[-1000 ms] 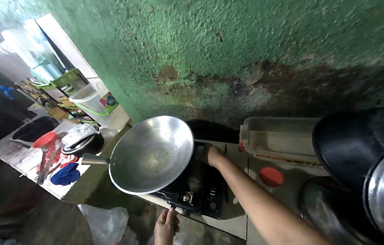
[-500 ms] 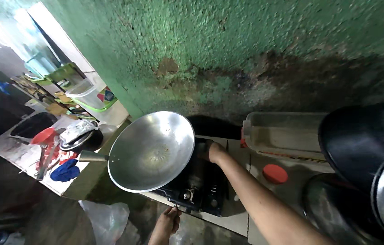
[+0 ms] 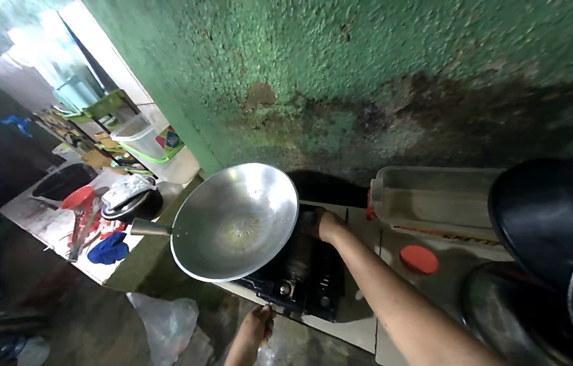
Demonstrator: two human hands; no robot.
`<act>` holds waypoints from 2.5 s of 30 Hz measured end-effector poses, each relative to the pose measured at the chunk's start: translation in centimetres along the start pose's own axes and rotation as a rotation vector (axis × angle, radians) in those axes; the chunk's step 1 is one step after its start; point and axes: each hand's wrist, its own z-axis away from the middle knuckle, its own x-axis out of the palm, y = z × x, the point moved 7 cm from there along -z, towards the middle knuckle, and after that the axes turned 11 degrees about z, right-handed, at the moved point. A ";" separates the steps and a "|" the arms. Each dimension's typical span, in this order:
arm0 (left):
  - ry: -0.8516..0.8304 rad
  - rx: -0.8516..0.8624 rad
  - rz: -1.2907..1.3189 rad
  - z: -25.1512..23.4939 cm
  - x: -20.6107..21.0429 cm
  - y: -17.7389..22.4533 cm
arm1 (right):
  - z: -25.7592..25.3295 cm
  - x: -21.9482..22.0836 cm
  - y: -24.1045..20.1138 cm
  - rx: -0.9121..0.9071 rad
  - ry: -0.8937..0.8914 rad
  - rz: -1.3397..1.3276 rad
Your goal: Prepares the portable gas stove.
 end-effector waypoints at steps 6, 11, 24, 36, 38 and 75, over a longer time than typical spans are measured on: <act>0.048 0.105 0.028 1.9 -0.2 1.4 | 0.1 -0.9 0.1 0.053 0.004 0.039; 0.087 0.169 -0.057 2.6 -0.3 1.6 | 1.3 -0.5 0.3 0.043 0.161 -0.127; 0.058 0.305 -0.597 5.2 3.0 0.5 | 1.4 -1.5 1.4 0.126 0.167 -0.501; 0.187 0.347 -0.661 4.9 3.1 0.6 | 0.4 -1.9 1.6 0.117 0.079 -0.446; 0.190 0.362 -0.670 4.7 3.1 0.7 | 0.5 -1.8 1.5 0.111 0.089 -0.437; 0.182 0.359 -0.710 4.5 3.3 1.1 | 1.0 0.2 0.6 0.163 0.180 -0.544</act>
